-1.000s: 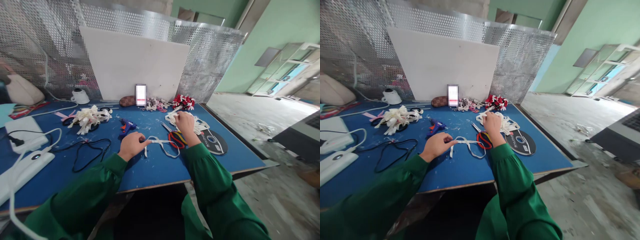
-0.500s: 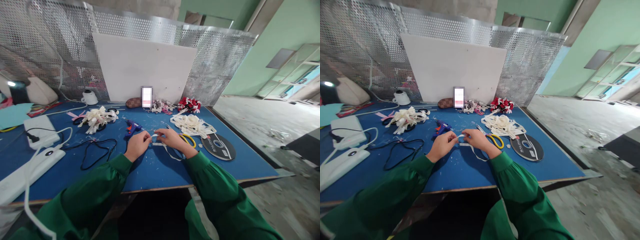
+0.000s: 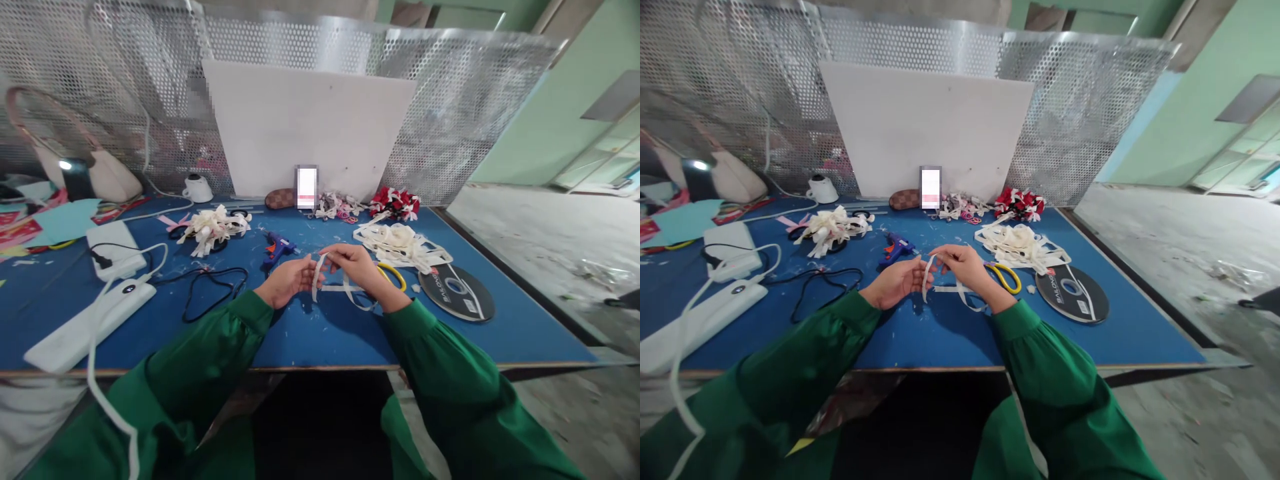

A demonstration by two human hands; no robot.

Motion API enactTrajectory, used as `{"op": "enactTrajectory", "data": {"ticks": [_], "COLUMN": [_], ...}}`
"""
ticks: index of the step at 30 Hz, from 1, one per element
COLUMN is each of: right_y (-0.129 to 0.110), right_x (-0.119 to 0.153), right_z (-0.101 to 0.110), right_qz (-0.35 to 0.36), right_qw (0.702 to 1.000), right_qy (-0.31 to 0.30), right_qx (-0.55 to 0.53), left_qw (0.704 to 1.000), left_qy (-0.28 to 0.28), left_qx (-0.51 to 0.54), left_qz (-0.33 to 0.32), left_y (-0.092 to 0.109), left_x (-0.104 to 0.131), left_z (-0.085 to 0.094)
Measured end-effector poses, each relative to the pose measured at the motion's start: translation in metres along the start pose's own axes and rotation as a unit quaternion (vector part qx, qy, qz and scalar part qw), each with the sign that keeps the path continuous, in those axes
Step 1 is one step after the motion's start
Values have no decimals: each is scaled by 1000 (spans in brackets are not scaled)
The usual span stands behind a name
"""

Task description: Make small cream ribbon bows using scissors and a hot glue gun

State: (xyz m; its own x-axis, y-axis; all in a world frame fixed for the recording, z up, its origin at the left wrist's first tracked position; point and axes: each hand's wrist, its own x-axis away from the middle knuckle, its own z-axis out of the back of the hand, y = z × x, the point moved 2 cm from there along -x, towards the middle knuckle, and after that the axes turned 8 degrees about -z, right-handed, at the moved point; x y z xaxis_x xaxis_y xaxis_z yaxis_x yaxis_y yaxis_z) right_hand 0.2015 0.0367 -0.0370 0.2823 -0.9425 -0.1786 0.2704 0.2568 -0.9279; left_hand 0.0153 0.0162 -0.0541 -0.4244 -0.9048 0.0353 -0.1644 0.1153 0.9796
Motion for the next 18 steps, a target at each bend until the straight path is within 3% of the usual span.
{"op": "enactTrajectory", "data": {"ticks": [11,18], "right_y": [3,2], "right_x": [-1,0], "right_z": [3,5], "right_qz": [-43,-92], "right_qw": [998,988], "right_qy": [36,18], "right_qx": [-31,-122], "left_qw": [998,998], "left_qy": [19,37], "left_qx": [51,53], "left_qz": [-12,-22], "left_y": [3,8], "left_x": [7,8], "left_z": [-3,-1]}}
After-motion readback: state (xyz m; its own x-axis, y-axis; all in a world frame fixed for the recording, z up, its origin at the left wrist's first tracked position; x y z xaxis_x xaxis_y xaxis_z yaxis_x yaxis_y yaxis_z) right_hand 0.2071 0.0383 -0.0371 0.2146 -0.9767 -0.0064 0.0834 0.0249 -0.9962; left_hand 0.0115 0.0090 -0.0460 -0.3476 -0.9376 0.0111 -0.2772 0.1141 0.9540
